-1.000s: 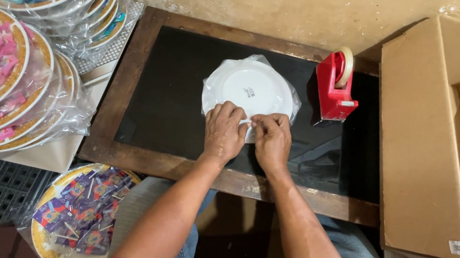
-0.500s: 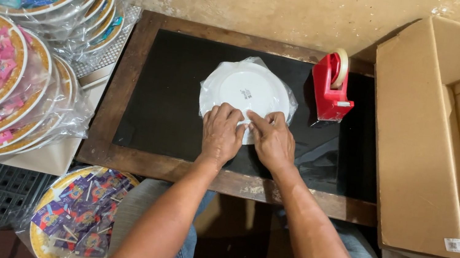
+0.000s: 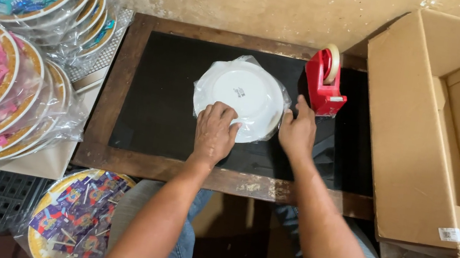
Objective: The person tapes plastic bags containing stacks of plates by hand. The person takes a stack of plates from a larger pile, places it on a table, wraps a plastic bag around it, and secures the plastic with pieces of tape from a red tape dispenser.
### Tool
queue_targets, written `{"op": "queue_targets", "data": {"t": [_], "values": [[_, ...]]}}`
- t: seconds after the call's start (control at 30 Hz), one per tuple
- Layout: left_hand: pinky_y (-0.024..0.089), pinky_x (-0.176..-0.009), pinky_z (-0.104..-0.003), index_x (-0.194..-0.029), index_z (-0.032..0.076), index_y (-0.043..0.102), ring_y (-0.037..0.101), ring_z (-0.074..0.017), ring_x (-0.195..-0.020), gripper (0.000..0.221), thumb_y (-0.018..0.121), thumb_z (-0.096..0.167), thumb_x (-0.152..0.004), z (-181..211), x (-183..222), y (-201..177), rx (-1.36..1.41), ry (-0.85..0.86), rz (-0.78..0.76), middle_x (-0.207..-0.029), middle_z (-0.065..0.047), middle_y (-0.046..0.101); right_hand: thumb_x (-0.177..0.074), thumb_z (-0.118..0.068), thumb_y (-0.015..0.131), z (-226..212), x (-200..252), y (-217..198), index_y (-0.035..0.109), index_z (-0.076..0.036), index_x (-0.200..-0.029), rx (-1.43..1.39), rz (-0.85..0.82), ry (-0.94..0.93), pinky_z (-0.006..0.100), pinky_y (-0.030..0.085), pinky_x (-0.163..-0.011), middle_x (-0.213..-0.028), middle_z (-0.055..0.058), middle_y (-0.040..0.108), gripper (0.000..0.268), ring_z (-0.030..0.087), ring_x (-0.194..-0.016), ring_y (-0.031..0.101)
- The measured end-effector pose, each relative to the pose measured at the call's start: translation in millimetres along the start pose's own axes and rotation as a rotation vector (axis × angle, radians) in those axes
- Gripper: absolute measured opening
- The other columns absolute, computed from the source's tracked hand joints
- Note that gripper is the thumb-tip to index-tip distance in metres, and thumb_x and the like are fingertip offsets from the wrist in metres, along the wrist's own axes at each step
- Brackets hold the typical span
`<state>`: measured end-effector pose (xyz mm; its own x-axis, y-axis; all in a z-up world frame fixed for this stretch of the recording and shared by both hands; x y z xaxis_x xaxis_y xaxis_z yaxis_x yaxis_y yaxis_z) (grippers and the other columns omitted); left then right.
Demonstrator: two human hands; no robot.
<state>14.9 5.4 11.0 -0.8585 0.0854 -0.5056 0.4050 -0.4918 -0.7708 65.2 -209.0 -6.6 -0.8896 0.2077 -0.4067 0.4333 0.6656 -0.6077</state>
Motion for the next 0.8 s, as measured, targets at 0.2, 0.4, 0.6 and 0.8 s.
{"op": "queue_targets", "data": {"t": [0.2,0.4,0.6,0.8], "values": [[0.050,-0.098,-0.049,-0.102,0.014,0.064,0.060,-0.0255,-0.106,0.016,0.072,0.024,-0.093,-2.1,-5.2,-8.0,0.008,0.024,-0.092,-0.108,-0.001,0.053,-0.090,-0.027,0.069,21.3,-32.2,15.2,0.071,-0.016,-0.125,-0.129,-0.264,0.392,0.032,0.059,-0.059,-0.104,0.006,0.078,0.037,0.015,-0.062,0.074],[0.043,-0.108,-0.058,-0.109,0.017,0.063,0.061,-0.0265,-0.120,0.018,0.069,0.027,-0.095,-33.2,-11.9,-8.1,-0.101,0.101,-0.208,-0.121,-0.002,0.057,-0.081,-0.013,0.074,42.6,-41.4,35.8,0.076,-0.018,-0.094,-0.170,-0.293,0.432,0.028,0.056,-0.048,-0.080,0.006,0.075,0.014,0.018,-0.056,0.073],[0.019,-0.122,-0.065,-0.132,0.016,0.058,0.038,-0.0271,-0.150,0.030,0.045,0.010,-0.105,-31.7,-35.4,-41.3,-0.260,0.039,-0.416,-0.150,-0.007,0.055,-0.082,-0.009,0.072,-1.0,-8.9,6.6,0.071,-0.001,-0.086,-0.299,-0.335,0.477,0.027,0.056,-0.053,-0.070,0.012,0.071,0.009,0.018,-0.060,0.074],[0.011,-0.126,-0.062,-0.154,0.016,0.039,0.018,-0.0304,-0.157,0.050,0.035,0.006,-0.105,-1.9,-35.2,-67.1,-0.268,-0.115,-0.573,-0.170,-0.011,0.025,-0.094,-0.012,0.065,-28.1,8.6,-15.5,0.064,0.005,-0.093,-0.492,-0.370,0.550,0.020,0.053,-0.046,-0.081,0.011,0.058,0.017,0.023,-0.067,0.076]]}}
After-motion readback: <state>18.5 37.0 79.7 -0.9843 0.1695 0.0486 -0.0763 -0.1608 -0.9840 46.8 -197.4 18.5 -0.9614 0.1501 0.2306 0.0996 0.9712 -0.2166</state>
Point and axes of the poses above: each hand's wrist, its own x-axis away from the middle knuckle, its own y-axis out of the palm, z = x × y, the point moved 2 cm from there along -x, towards the middle knuckle
